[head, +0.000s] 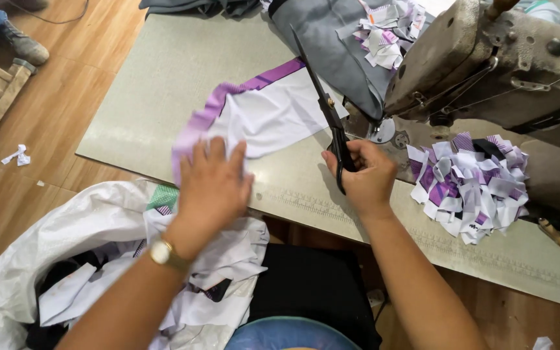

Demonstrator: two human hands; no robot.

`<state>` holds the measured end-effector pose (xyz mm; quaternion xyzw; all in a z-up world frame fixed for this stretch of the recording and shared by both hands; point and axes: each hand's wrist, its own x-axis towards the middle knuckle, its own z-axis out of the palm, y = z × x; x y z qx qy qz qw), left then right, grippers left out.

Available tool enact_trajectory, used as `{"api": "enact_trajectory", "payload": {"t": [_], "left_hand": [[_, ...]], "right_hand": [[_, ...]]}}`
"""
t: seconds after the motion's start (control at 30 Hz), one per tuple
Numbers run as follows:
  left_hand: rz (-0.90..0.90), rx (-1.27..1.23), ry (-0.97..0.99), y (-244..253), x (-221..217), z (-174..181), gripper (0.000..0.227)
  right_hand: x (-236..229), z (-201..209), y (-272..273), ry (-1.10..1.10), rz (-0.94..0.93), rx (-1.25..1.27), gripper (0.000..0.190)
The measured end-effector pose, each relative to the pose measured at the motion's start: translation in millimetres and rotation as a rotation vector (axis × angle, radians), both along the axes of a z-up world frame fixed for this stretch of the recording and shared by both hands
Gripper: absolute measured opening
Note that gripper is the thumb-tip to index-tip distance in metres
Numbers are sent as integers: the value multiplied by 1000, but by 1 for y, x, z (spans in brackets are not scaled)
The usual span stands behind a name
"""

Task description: Cutting fabric scraps into smaller pieces using scissors at a sewing workstation.

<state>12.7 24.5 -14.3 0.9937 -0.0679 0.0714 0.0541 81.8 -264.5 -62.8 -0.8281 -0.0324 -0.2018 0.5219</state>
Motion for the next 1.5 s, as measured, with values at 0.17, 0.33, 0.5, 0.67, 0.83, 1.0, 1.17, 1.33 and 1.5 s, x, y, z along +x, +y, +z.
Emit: {"api": "enact_trajectory", "payload": {"t": [0.17, 0.33, 0.5, 0.67, 0.83, 1.0, 1.17, 1.33, 1.5], "left_hand": [[72, 57, -225, 47, 43, 25, 45], [-73, -115, -318, -17, 63, 11, 44], [-171, -162, -19, -95, 19, 6, 76], [-334, -344, 14, -111, -47, 17, 67], [-38, -320, -103, -53, -27, 11, 75], [6, -189, -22, 3, 36, -5, 88], [-90, -188, -132, 6, 60, 5, 78], [-298, -510, -254, -56, -25, 23, 16], [-282, -502, -281, -89, -60, -6, 20]], "right_hand": [[0, -2, 2, -10, -6, 10, 37], [0, -1, -1, -1, -17, 45, 37], [2, 1, -5, -4, 11, 51, 35], [2, -3, -3, -44, 22, 4, 35], [-5, 5, -5, -95, 24, -7, 38], [-63, 79, -1, 192, 156, 226, 33], [-142, 75, -67, 500, 309, 342, 25], [-224, 44, -146, 896, 343, 549, 48], [-257, 53, -153, 1184, 63, 645, 53]]}}
